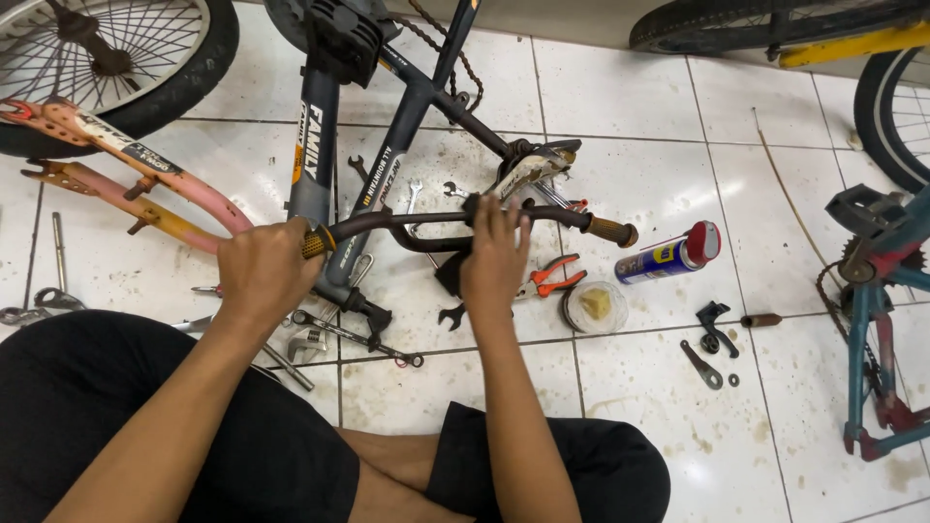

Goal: The person is using a cloth and a cleaning agent to polish and clean the metal surface of a bicycle handlebar.

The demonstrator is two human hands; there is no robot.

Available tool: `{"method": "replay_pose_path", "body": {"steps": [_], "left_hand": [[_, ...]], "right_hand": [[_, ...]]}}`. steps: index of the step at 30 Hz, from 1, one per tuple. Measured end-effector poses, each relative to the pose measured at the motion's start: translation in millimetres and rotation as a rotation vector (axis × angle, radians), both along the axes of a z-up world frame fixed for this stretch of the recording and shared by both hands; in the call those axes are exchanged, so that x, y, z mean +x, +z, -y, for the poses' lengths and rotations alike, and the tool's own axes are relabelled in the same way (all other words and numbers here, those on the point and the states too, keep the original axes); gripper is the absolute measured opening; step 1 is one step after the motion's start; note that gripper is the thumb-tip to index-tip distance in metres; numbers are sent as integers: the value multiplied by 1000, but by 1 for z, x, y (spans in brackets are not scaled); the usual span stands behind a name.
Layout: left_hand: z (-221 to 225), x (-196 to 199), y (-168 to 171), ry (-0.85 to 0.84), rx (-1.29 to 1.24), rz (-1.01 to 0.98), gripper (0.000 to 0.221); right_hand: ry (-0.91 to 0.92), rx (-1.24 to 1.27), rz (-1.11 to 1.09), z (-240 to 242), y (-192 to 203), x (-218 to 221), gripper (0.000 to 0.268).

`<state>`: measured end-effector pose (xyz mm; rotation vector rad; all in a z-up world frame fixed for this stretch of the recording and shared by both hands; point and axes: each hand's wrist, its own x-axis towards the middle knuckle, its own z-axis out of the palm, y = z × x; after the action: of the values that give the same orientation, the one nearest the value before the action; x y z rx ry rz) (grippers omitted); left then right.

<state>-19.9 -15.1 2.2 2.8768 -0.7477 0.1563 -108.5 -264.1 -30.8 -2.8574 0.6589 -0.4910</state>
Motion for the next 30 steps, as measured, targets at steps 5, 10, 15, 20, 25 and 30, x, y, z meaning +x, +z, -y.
{"method": "replay_pose_path", "body": {"steps": [5, 10, 15, 20, 25, 30], "left_hand": [[8, -2, -5, -2, 15, 27, 31], [6, 5, -18, 5, -33, -12, 35], [-2, 9, -18, 56, -20, -34, 33], [-3, 14, -20, 40, 29, -25, 34], [1, 12, -18, 34, 54, -16, 36], [2, 10, -6, 48, -81, -136, 33]], "right_hand": [[120, 80, 84, -14, -19, -1, 75], [489, 139, 195, -54, -21, 3, 78], [229, 59, 46, -5, -18, 0, 77], [-2, 117, 14, 25, -35, -8, 82], [108, 310, 35, -28, -11, -1, 82], [538, 521, 254, -55, -9, 0, 60]]}}
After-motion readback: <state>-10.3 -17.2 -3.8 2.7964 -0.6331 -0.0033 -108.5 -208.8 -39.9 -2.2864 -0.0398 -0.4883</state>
